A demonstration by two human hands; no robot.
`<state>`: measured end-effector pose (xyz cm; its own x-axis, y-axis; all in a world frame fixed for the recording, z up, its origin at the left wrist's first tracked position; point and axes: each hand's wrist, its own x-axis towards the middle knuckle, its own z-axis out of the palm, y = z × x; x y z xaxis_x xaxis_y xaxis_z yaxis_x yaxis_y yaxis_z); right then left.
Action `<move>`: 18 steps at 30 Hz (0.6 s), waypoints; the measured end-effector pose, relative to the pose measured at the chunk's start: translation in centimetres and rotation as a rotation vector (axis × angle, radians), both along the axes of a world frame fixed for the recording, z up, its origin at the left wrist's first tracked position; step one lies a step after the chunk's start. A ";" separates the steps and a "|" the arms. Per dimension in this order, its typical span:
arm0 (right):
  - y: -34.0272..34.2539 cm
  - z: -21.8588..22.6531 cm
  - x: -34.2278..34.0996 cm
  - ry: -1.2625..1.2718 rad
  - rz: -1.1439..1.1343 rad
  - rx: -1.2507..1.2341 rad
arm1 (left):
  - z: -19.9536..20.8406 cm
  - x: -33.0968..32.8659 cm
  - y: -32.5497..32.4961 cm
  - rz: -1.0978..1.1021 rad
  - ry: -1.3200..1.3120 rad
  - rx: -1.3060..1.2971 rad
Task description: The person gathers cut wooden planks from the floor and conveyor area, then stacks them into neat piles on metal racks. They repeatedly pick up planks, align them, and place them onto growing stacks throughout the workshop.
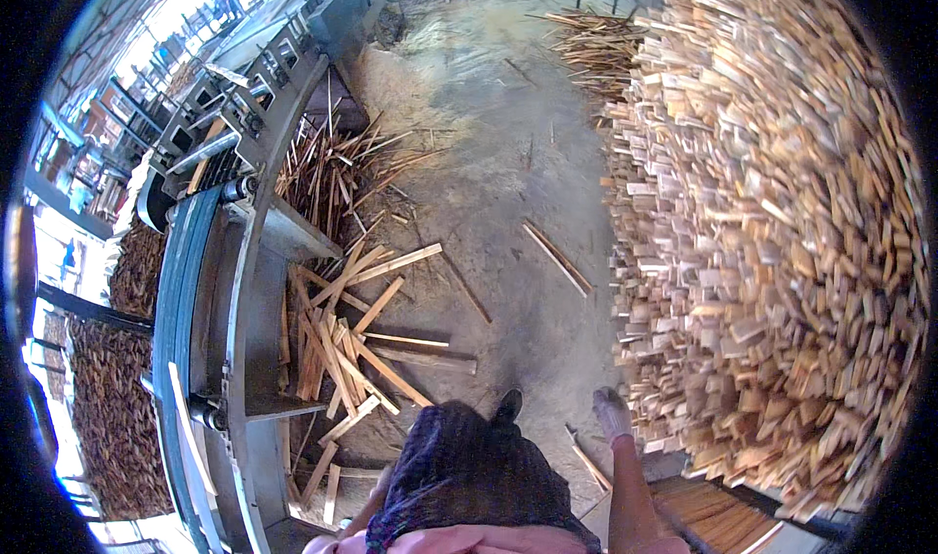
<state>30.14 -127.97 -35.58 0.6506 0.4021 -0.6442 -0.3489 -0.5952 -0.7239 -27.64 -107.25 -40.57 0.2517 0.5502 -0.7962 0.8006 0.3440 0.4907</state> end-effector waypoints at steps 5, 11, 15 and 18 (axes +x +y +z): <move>3.3 -3.0 9.2 -0.091 0.086 -0.074 | -1.3 14.5 10.4 -0.150 -0.112 0.208; -3.0 -12.8 10.2 -0.056 0.339 -0.261 | -11.6 20.6 17.1 -0.398 -0.109 0.229; 1.4 -10.7 9.3 -0.115 0.637 -0.500 | -15.3 22.4 23.0 -0.518 -0.045 0.233; 7.1 -6.0 12.4 -0.124 0.670 -0.559 | -15.5 28.5 29.9 -0.605 -0.153 0.301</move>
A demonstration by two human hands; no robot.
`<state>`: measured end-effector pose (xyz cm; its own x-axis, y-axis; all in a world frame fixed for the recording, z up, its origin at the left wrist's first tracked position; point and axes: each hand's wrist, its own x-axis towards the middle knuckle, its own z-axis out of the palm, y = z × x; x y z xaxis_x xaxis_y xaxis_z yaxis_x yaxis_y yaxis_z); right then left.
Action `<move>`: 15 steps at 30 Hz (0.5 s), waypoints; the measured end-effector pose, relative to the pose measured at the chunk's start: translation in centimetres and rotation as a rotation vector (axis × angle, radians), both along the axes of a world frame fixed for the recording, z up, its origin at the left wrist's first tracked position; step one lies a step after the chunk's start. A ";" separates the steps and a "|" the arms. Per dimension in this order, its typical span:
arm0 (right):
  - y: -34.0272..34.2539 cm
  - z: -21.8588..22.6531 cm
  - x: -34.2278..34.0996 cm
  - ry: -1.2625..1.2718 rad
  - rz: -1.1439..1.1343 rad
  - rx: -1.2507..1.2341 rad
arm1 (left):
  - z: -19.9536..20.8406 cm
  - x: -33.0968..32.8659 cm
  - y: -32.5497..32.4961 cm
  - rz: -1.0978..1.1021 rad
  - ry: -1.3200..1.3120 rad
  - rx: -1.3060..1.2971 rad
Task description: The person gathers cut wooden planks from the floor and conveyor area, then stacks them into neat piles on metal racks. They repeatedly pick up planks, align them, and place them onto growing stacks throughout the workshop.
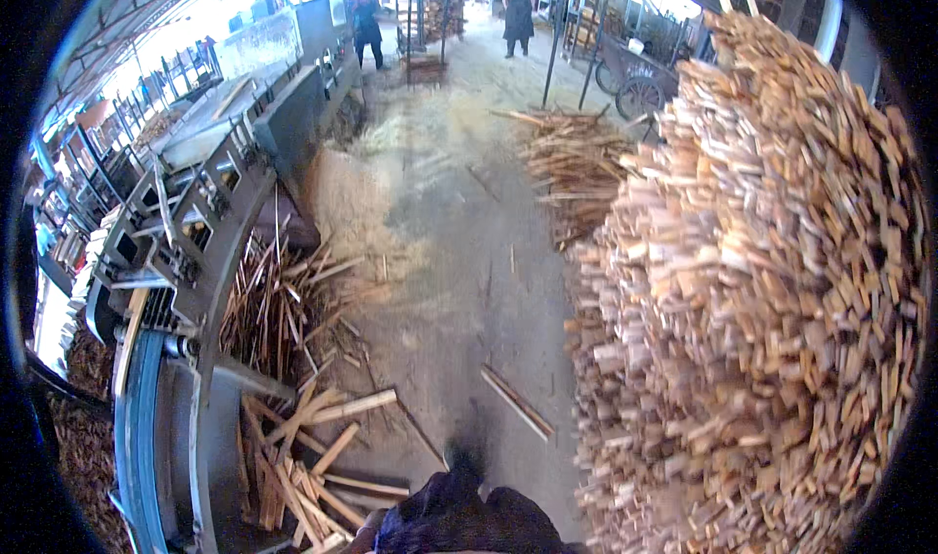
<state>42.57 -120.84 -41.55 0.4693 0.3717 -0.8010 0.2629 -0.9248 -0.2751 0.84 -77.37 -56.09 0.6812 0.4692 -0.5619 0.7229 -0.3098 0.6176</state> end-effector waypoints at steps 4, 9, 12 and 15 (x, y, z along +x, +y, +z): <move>10.2 4.7 6.7 -0.090 0.191 -0.075 | 7.1 10.1 11.7 0.048 0.103 0.089; 22.0 -3.8 16.6 -0.167 0.262 0.338 | 16.6 15.1 19.8 0.515 -0.016 0.072; 32.1 -1.3 21.4 -0.192 0.743 0.397 | 12.0 12.6 22.6 0.594 -0.037 0.194; 39.0 0.8 25.0 -0.049 0.549 0.245 | 22.7 18.0 24.8 1.027 -0.091 -0.053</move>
